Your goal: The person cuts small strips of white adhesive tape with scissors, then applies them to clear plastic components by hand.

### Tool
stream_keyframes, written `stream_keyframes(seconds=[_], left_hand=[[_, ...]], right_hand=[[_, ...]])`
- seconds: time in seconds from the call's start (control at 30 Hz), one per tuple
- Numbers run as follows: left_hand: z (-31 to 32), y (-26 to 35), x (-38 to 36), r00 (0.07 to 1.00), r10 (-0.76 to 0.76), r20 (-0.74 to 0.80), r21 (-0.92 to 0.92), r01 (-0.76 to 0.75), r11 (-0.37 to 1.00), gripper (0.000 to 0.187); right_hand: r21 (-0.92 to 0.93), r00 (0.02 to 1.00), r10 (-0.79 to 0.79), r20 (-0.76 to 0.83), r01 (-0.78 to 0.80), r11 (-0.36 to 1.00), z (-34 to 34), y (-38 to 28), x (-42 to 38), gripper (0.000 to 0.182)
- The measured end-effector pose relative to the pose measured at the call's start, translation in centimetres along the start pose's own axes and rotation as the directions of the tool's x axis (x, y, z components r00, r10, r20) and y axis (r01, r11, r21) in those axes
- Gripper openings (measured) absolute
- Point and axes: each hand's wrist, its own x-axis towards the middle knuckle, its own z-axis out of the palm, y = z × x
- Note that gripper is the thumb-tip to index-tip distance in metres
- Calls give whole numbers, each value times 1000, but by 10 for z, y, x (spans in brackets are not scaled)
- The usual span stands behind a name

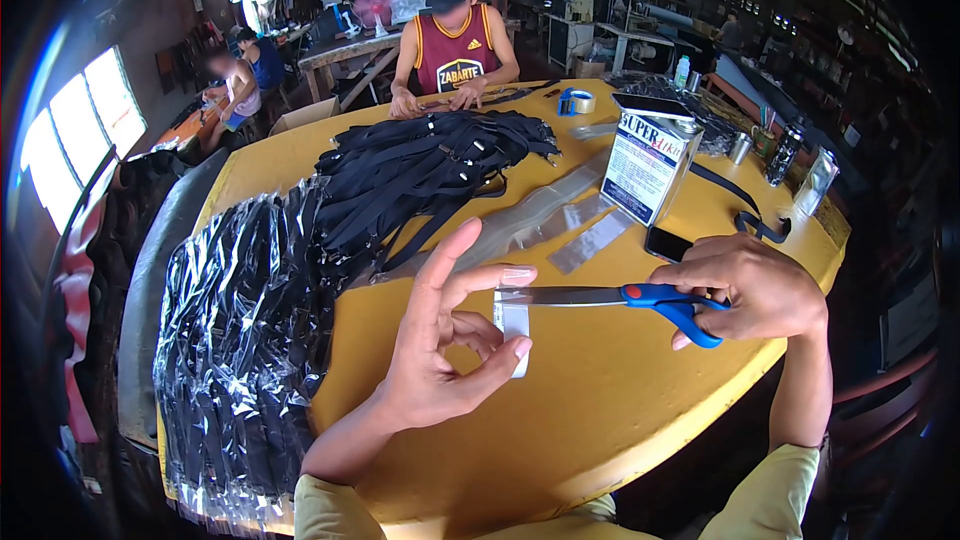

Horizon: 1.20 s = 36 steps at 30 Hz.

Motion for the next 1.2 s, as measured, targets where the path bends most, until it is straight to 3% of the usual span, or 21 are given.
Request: stream_keyframes(seconds=[0.7, 0.9, 0.97, 1.03, 1.07, 1.13, 1.2], left_hand=[[-1, -1, 0, 1000, 16, -24, 4, -16, 1000, 97], [-2, -1, 2, 997, 47, -55, 25, -46, 999, 100], [-5, -1, 2, 995, 74, -70, 41, -71, 997, 101], [-6, 0, 1, 986, 157, -51, 111, -151, 982, 102], [-6, 1, 1, 986, 161, -51, 113, -154, 982, 102], [-5, 4, 1, 983, 180, -31, 120, -175, 977, 103], [-4, 1, 2, 982, 187, -22, 136, -182, 974, 104]], right_hand=[[-49, 997, -42, -70, 39, 998, 10, 7, 0, 46], [149, 994, 74, -79, -62, 987, 20, 16, -1, 51], [230, 977, 177, -118, -146, 962, 32, 23, -4, 49], [277, 964, 261, -50, -238, 931, 56, 32, -1, 40], [116, 971, 234, -49, -227, 967, 73, 36, 3, 28], [-19, 981, 179, -75, -181, 983, 114, 45, 6, 23], [-47, 990, 131, -55, -134, 990, 154, 62, 6, 22]])
